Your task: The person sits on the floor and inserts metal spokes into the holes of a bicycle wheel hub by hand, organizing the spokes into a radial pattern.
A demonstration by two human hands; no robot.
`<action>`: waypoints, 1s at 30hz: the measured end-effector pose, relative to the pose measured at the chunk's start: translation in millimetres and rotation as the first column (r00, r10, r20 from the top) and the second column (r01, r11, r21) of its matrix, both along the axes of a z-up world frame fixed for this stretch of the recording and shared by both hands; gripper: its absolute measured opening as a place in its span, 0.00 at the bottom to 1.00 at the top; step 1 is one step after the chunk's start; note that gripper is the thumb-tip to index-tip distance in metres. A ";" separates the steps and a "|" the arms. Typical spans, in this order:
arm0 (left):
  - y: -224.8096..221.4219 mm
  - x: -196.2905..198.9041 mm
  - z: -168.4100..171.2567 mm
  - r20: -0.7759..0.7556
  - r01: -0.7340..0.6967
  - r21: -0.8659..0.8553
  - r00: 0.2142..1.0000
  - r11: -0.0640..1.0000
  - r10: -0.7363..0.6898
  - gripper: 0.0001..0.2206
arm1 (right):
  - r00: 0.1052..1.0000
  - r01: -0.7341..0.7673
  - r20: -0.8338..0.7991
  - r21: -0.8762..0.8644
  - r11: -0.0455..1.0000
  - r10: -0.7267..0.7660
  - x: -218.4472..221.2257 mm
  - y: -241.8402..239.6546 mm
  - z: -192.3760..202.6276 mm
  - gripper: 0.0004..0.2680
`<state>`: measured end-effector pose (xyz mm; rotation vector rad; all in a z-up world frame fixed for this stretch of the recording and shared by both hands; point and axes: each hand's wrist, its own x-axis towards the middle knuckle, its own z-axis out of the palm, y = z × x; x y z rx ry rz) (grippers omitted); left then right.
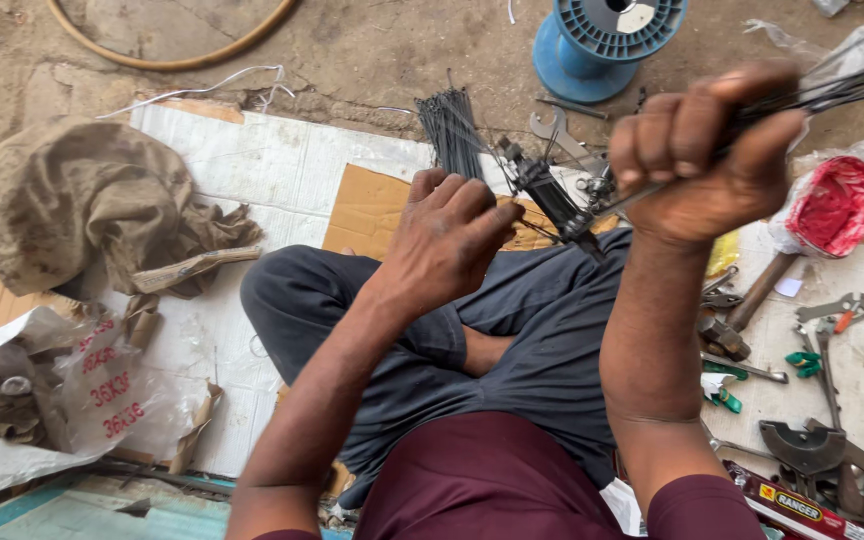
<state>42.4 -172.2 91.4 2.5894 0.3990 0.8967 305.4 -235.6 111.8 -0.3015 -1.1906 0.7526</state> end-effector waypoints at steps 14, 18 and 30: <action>27.5 -20.4 50.5 -0.083 0.018 0.486 0.996 0.874 0.025 0.08 | 0.968 0.251 0.036 -0.103 0.963 -0.249 -17.3 -12.6 7.3 0.15; 29.6 -19.5 69.1 -0.324 0.075 0.479 0.941 0.875 0.097 0.09 | 0.961 0.272 0.086 -0.103 0.957 -0.264 -31.0 -0.3 8.4 0.13; 35.9 2.0 95.7 -0.095 -0.027 0.832 0.977 0.554 0.191 0.05 | 0.921 0.364 0.233 -0.226 0.903 -0.313 -66.8 19.0 -8.7 0.12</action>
